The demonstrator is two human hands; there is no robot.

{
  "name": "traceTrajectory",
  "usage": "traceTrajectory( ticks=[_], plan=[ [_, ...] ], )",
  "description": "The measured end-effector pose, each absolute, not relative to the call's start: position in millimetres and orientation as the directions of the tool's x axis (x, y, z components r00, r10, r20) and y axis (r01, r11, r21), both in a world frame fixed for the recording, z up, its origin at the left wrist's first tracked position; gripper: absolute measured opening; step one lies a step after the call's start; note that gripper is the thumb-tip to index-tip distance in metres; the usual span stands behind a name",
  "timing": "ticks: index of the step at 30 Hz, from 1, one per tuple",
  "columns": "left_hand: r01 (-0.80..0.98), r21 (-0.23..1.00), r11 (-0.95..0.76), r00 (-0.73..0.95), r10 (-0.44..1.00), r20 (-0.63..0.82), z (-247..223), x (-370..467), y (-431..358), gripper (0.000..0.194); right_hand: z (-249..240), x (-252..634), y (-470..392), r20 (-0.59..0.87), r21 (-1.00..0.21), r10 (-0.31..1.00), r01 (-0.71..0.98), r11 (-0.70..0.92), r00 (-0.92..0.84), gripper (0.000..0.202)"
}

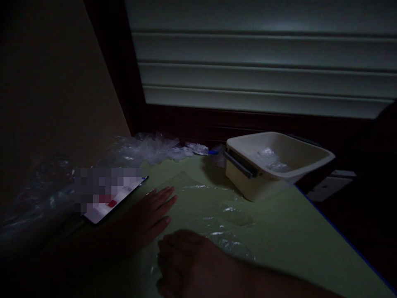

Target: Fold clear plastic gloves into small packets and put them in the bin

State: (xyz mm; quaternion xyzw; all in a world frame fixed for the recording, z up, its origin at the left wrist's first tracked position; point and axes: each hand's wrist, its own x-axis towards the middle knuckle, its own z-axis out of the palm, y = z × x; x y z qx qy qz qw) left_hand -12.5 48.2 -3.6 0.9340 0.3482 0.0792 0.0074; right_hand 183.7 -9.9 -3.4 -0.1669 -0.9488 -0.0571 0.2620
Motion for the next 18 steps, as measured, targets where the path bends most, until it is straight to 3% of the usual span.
traceTrajectory(
  ticks=[7,18],
  plan=[
    [0.654,0.083,-0.752,0.738,0.659,0.147,-5.1,-13.2,48.6,0.047,-11.0,188.3,-9.6,0.631,0.043,0.185,0.273,0.961,-0.753,0.042],
    [0.617,0.102,-0.780,0.709,0.607,0.359,-5.1,-14.7,41.5,0.046,-3.6,195.0,-16.3,0.559,-0.092,0.192,0.169,0.981,-0.807,0.040]
  ],
)
